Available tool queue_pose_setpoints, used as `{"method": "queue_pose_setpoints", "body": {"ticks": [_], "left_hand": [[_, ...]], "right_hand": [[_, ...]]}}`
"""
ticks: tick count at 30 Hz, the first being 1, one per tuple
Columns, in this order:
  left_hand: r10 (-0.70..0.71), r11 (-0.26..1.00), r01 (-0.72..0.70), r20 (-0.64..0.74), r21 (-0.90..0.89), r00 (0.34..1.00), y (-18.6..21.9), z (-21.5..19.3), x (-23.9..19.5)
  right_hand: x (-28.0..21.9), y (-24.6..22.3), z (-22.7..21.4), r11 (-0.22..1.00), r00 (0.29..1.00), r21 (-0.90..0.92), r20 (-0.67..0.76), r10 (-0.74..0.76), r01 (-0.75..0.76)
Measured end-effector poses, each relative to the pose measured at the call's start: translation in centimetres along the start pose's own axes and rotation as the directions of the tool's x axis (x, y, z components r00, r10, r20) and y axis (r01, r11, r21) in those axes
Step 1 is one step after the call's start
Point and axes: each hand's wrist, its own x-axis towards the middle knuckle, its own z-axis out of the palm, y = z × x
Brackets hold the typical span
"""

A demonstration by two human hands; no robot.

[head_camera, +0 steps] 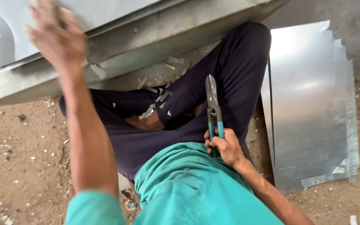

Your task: The person sits cross-legged on the ground and uses tin snips to cut a large metal sheet. They repeatedly reposition the sheet and make cuts along the edges, creating small metal scraps that fall onto their lap and the ground.

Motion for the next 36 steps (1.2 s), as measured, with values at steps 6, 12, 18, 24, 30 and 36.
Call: {"method": "queue_pose_setpoints", "body": {"ticks": [6, 12, 18, 24, 30, 36], "left_hand": [[-0.126, 0.561, 0.299, 0.278, -0.772, 0.952, 2.4, -5.6, -7.0], [-0.692, 0.029, 0.804, 0.569, -0.594, 0.445, -7.6, -9.2, -9.5], [-0.497, -0.565, 0.433, 0.709, -0.702, 0.5, -4.4, -11.6, -12.0], [-0.394, -0.8, 0.382, 0.885, -0.463, 0.249, 1.6, -12.9, -16.6], [-0.39, -0.822, 0.374, 0.903, -0.429, 0.178, 1.0, -13.4, -15.4], [-0.423, -0.846, 0.271, 0.887, -0.46, 0.187, 1.9, -13.0, -16.5]], "right_hand": [[0.1, -1.9, 1.4, 0.94, 1.0, -0.34, -0.008, -0.02, 0.016], [-0.2, -4.0, 0.7, 0.874, 0.972, -0.426, 0.128, -0.197, 0.233], [3.0, -8.4, 3.8, 0.635, 0.96, -0.753, 0.273, 0.061, 0.174], [7.2, -14.2, 7.3, 0.669, 0.746, -0.69, 0.593, 0.302, 0.278], [11.0, -18.9, 11.9, 0.347, 0.735, -0.902, 0.416, 0.536, 0.257], [13.1, -21.8, 13.7, 0.111, 0.725, -0.92, 0.365, 0.584, 0.375]]}}
